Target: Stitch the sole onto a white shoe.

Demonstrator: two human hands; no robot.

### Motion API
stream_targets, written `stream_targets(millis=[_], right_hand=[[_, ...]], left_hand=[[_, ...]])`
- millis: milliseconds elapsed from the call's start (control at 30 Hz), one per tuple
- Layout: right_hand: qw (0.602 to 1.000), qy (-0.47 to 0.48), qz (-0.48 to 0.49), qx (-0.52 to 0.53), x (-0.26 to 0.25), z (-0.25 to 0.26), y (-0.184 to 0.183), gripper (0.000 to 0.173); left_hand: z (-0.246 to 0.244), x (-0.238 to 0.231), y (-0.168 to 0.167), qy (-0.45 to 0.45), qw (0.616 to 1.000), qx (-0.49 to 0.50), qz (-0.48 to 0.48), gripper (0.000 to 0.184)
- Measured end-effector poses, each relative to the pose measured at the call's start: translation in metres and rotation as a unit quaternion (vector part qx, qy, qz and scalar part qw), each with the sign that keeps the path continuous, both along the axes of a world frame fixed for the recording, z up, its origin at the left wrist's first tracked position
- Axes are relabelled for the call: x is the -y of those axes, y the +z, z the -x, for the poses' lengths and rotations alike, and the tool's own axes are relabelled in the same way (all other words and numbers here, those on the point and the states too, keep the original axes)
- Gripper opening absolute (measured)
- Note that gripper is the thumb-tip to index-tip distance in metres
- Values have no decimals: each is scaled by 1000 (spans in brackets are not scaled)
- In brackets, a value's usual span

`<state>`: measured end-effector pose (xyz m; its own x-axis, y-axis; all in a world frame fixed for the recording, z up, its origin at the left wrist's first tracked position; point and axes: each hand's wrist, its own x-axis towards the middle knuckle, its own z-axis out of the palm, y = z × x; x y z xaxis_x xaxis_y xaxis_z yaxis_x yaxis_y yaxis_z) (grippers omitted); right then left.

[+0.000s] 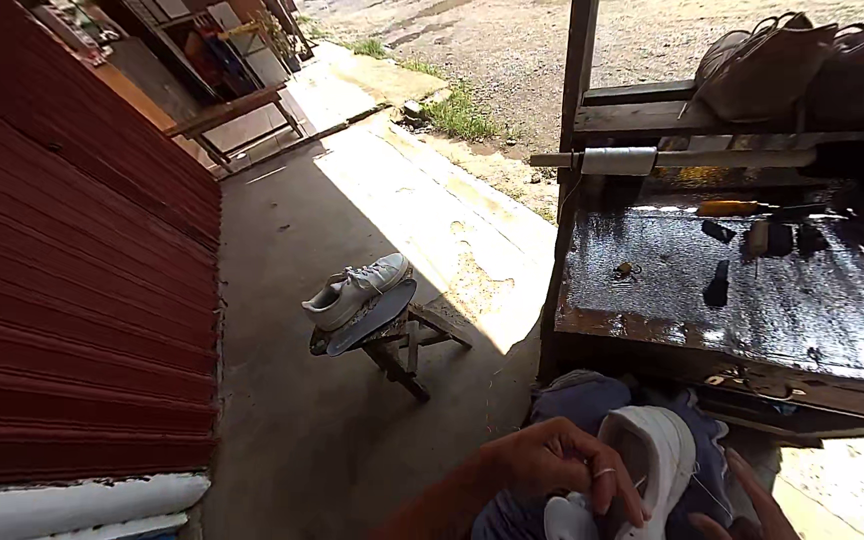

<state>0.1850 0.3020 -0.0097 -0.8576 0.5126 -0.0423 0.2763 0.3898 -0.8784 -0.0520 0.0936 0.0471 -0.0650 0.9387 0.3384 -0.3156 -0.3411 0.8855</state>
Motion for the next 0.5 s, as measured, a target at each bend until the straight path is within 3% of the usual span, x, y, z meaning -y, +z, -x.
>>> stream_targets(millis=[33, 100, 133, 167, 233, 267, 300, 333, 367, 400, 433, 500], right_hand=[[997, 28, -75, -1, 8, 4, 2, 57], [991, 19, -133, -26, 10, 4, -1, 22], [996, 28, -75, -47, 1, 1, 6, 18], [993, 46, 44, -102, -6, -4, 13, 20], [923, 71, 305, -222, -7, -12, 21, 24], [889, 67, 376, -253, -6, -11, 24, 23], [893, 35, 377, -244, -3, -9, 29, 22], [939, -23, 292, -178, 3, -5, 36, 21], [987, -68, 134, -60, 9, 1, 40, 19], [994, -89, -19, 55, 16, 8, 41, 27], [983, -98, -111, 112, 23, 12, 37, 44], [965, -105, -187, 152, 29, 16, 30, 64]], left_hand=[[-1, 1, 4, 15, 999, -18, 35, 29], [7, 5, 12, 99, 963, -216, 126, 23], [9, 2, 12, 143, 913, -345, 165, 24], [5, -1, 6, 181, 860, -439, 190, 28], [-12, -3, -8, 221, 805, -512, 201, 35], [-18, -7, -13, 235, 788, -535, 193, 36], [-24, -11, -17, 249, 771, -557, 182, 36], [-28, -14, -19, 258, 753, -579, 176, 35], [-31, -17, -19, 266, 738, -597, 169, 35], [-31, -18, -19, 270, 725, -612, 164, 34], [-30, -18, -19, 269, 717, -623, 157, 34], [-28, -14, -24, 277, 714, -628, 139, 33]])
